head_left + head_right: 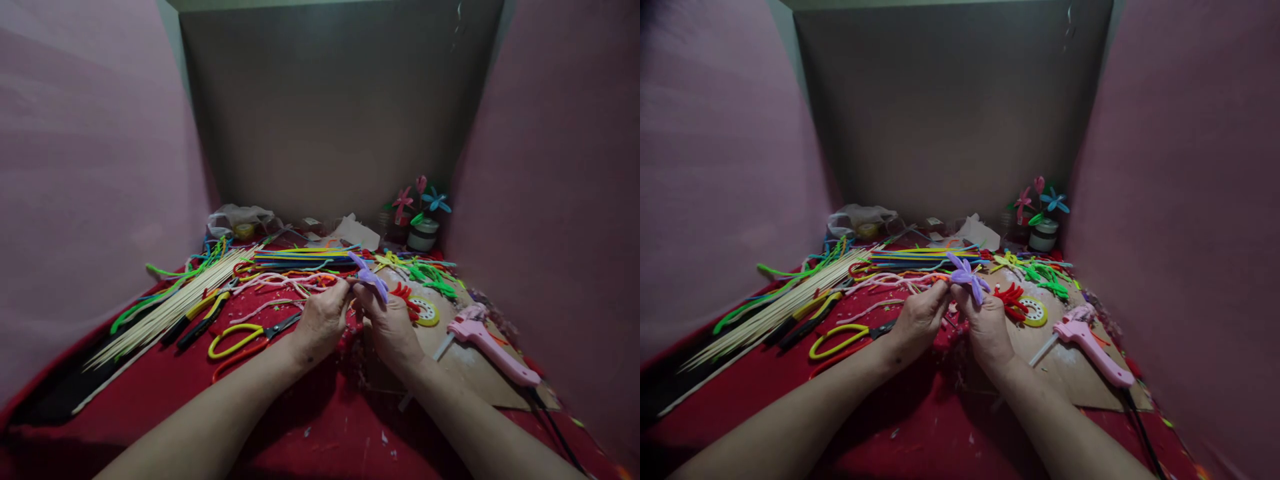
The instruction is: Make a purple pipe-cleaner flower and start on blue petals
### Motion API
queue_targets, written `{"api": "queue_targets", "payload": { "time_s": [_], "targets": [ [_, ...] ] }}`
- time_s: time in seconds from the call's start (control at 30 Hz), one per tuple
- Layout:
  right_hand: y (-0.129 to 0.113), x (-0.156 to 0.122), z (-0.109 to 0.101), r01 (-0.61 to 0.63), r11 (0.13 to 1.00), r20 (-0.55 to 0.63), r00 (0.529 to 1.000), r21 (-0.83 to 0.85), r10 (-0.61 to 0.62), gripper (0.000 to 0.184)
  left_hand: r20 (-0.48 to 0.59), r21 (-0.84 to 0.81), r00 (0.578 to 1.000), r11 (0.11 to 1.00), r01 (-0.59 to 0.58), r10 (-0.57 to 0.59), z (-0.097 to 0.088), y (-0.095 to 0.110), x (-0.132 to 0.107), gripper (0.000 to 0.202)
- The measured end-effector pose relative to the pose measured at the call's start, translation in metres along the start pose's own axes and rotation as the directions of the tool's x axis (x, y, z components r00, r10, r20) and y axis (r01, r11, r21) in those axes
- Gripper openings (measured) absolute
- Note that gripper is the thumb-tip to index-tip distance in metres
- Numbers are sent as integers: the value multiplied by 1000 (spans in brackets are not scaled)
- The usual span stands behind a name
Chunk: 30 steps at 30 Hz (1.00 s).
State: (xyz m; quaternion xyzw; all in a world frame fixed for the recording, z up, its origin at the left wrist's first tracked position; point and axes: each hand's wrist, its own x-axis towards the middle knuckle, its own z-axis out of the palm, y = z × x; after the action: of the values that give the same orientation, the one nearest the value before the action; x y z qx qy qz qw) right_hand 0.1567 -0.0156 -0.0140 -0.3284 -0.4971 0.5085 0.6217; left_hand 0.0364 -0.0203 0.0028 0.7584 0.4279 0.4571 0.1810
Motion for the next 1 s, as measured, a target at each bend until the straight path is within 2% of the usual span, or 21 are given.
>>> {"api": "queue_targets", "payload": {
  "time_s": [0.1, 0.17, 0.23, 0.33, 0.43, 0.57, 0.67, 0.73, 0.8, 0.83, 0.9, 0.97, 1.0],
  "targets": [
    [-3, 1, -1, 77, 997, 38, 996, -13, -76, 15, 9, -120, 996, 989, 90, -89, -1, 5, 1, 17],
    [-4, 2, -1, 83, 997, 63, 995, 10, -83, 15, 45, -252, 986, 953, 165, -159, -1, 8, 2, 22],
    [-5, 2, -2, 49, 998, 93, 994, 31, -51, 16, 125, -401, 963, 876, 268, -238, -1, 12, 3, 28],
    [-5, 2, -3, 10, 996, 125, 992, 90, -21, 15, 279, -581, 906, 696, 423, -318, -2, 16, 5, 32],
    [-6, 4, -3, -7, 990, 143, 990, 138, -14, 14, 381, -712, 874, 508, 485, -300, -4, 16, 6, 27],
    [-9, 6, -3, -39, 985, 184, 983, 167, 8, 10, 501, -774, 825, 292, 562, -261, -5, 12, 6, 19],
    [-12, 8, -3, -43, 983, 194, 981, 179, 7, 16, 549, -791, 811, 188, 582, -200, -5, 9, 5, 13],
    [-14, 8, -2, -32, 983, 179, 984, 178, 0, 20, 563, -795, 810, 159, 585, -166, -5, 10, 5, 12],
    [-16, 7, -1, -31, 982, 154, 988, 185, 3, 22, 570, -781, 806, 199, 592, -159, -5, 12, 5, 13],
    [-16, 7, -1, -40, 982, 146, 989, 186, 13, 22, 562, -766, 809, 260, 588, -173, -5, 13, 5, 14],
    [-17, 5, 0, -58, 983, 137, 990, 172, 34, 18, 477, -701, 847, 480, 528, -235, -5, 16, 5, 19],
    [-16, 3, 1, -59, 986, 117, 992, 155, 41, 14, 280, -536, 927, 760, 367, -250, -3, 18, 2, 21],
    [-15, 2, 1, -53, 987, 99, 994, 149, 38, 13, 175, -410, 961, 871, 269, -215, -2, 17, 1, 19]
  ]
}}
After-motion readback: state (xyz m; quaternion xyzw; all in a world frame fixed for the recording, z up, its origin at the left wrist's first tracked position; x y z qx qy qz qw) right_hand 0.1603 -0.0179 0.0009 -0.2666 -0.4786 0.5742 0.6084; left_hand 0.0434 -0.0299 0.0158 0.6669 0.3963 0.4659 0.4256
